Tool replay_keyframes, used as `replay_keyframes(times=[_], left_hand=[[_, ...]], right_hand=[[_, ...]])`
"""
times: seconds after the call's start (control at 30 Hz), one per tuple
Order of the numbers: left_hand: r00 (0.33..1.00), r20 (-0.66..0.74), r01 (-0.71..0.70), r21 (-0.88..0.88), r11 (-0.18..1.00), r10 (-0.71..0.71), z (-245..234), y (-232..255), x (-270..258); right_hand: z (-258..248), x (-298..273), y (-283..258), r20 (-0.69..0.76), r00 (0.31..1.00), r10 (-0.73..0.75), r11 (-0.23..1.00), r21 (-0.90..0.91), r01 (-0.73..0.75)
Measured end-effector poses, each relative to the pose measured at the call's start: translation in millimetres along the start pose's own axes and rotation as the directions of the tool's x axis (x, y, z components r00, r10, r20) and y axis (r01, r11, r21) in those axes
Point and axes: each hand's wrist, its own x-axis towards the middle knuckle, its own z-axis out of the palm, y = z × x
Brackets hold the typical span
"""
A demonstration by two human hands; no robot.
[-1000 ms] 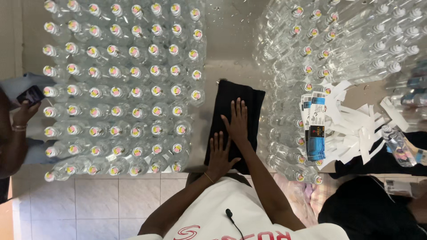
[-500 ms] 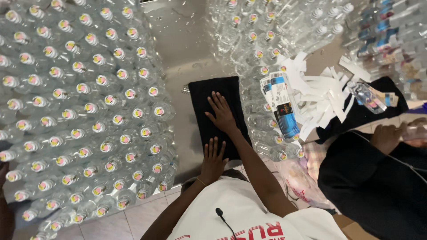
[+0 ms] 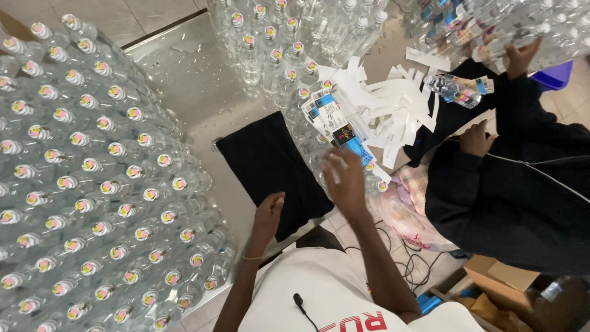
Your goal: The person repeatedly picks up a clear plastic bottle, peels a label from a sheet, and applies it to the bottle's body. After labeling, the bottle is placed back onto a metal table among many other bottles. The person also handles stacks of labels and a black cloth on the table.
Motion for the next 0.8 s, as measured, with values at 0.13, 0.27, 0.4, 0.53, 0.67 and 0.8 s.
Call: replay_keyframes(times=[0.13, 0.27, 0.4, 0.53, 0.67, 0.8], left_hand=[[0.998, -0.068, -0.009, -0.133, 0.991, 0.000, -2, 46, 34], [0.992, -0.121, -0.063, -0.229, 0.971, 0.036, 1, 93, 60], [0.985, -0.162, -0.086, -0.230, 0.969, 0.049, 9, 123, 70], [0.982, -0.190, -0.068, -0.248, 0.966, 0.020, 21, 109, 78], [0.973, -0.227, -0.036, -0.293, 0.955, -0.033, 22, 111, 76], [0.965, -0.258, -0.052, -0.317, 0.947, -0.034, 29, 117, 68]], right_hand=[[-43, 47, 6, 0.158, 0.956, 0.248, 0.941, -0.274, -0.198], [-38, 70, 2, 0.425, 0.798, 0.428, 0.903, -0.228, -0.363], [-31, 73, 14, 0.482, 0.763, 0.430, 0.902, -0.258, -0.346], [-28, 69, 38, 0.521, 0.754, 0.400, 0.915, -0.181, -0.361], [-35, 79, 54, 0.450, 0.811, 0.375, 0.926, -0.211, -0.312], [-35, 134, 59, 0.322, 0.922, 0.213, 0.977, -0.095, -0.193]])
